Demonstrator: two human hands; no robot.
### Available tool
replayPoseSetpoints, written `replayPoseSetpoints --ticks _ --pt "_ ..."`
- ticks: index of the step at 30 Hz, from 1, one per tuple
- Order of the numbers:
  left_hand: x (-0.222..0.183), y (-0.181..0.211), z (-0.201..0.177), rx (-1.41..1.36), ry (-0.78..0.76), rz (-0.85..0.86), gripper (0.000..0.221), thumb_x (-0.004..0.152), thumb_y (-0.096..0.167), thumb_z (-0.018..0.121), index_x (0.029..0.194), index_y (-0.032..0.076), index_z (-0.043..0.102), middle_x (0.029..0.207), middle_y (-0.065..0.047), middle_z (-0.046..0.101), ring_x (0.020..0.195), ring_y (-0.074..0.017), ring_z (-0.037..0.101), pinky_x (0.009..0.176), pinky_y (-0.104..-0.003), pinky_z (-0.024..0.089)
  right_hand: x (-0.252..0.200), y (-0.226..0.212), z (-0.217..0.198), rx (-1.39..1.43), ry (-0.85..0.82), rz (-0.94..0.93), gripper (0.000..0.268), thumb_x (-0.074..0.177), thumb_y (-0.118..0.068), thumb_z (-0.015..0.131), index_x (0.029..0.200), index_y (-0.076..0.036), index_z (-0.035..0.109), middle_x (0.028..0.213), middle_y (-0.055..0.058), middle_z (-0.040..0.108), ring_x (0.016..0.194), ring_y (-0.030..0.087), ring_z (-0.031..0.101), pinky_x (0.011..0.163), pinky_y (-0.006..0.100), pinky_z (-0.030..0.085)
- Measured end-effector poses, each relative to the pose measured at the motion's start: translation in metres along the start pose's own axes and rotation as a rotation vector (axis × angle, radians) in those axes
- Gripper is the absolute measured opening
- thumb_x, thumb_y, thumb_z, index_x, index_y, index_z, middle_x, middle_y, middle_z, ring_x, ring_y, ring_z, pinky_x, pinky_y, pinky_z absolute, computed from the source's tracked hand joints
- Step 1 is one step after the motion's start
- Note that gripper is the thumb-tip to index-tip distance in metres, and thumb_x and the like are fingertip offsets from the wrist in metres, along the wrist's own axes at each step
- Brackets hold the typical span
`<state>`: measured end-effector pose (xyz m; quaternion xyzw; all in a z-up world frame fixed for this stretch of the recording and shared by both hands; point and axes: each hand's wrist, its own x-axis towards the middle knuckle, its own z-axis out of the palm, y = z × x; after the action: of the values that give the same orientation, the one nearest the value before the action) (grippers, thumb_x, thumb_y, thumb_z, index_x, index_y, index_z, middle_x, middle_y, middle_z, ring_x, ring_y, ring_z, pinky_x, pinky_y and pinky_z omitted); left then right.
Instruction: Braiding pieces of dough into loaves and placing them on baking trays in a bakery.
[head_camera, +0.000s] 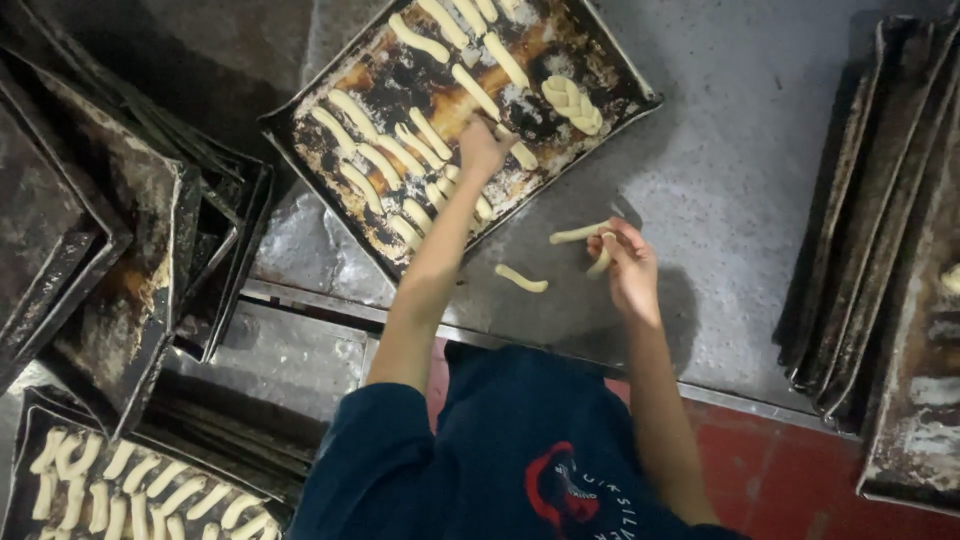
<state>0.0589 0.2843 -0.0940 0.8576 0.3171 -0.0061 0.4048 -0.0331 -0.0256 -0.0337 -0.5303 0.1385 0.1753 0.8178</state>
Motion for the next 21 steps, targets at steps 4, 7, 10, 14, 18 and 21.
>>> replayPoseSetpoints --ticks 4,7,10,14,18,21 --pt "0.014 -0.02 0.028 -0.096 0.124 -0.009 0.028 0.077 0.027 0.085 0.088 0.014 0.063 0.081 -0.008 0.075 0.091 -0.0339 0.077 0.079 -0.044 0.06 0.012 0.007 0.002 -0.038 -0.011 -0.008 0.03 0.1 0.003 0.062 0.129 -0.003 0.064 0.111 0.017 0.069 0.091 0.031 0.077 0.079 0.043 0.069" --pt "-0.021 0.007 -0.01 -0.207 0.158 0.026 0.016 0.078 0.025 0.076 0.085 0.02 0.062 0.084 -0.009 0.076 0.09 -0.0355 0.076 0.079 -0.043 0.059 0.014 -0.002 0.016 -0.107 -0.076 -0.094 0.028 0.102 0.002 0.06 0.129 -0.005 0.062 0.108 0.017 0.069 0.087 0.032 0.076 0.068 0.038 0.067" --pt "-0.038 0.027 -0.075 -0.229 0.355 0.104 0.021 0.087 0.014 0.073 0.101 0.013 0.057 0.106 -0.019 0.066 0.107 -0.0461 0.067 0.094 -0.052 0.052 0.011 -0.023 0.033 -0.16 -0.113 -0.135 0.029 0.102 0.001 0.062 0.131 -0.001 0.059 0.111 0.017 0.068 0.087 0.026 0.075 0.07 0.035 0.066" --pt "0.005 -0.056 -0.102 0.395 0.477 -0.155 0.047 0.089 0.042 0.079 0.121 0.013 0.06 0.122 -0.013 0.059 0.124 -0.0369 0.053 0.108 -0.052 0.041 0.012 -0.014 0.029 -0.205 -0.121 -0.111 0.028 0.101 0.005 0.063 0.128 -0.002 0.061 0.109 0.019 0.068 0.085 0.03 0.075 0.071 0.039 0.067" --pt "0.007 -0.07 -0.115 0.462 0.345 -0.085 0.038 0.091 0.036 0.078 0.118 0.012 0.068 0.129 -0.014 0.058 0.133 -0.0372 0.039 0.109 -0.05 0.036 0.007 -0.007 0.029 -0.207 -0.156 -0.124 0.03 0.102 0.003 0.064 0.131 -0.001 0.058 0.11 0.018 0.068 0.088 0.03 0.075 0.074 0.038 0.067" --pt "-0.023 -0.052 -0.114 -0.179 0.28 0.375 0.014 0.093 0.016 0.069 0.097 0.006 0.06 0.087 -0.022 0.068 0.087 -0.0448 0.068 0.078 -0.049 0.053 -0.008 -0.033 0.053 -0.261 -0.232 -0.193 0.04 0.101 -0.001 0.068 0.138 -0.006 0.053 0.115 0.015 0.068 0.103 0.032 0.073 0.088 0.041 0.063"
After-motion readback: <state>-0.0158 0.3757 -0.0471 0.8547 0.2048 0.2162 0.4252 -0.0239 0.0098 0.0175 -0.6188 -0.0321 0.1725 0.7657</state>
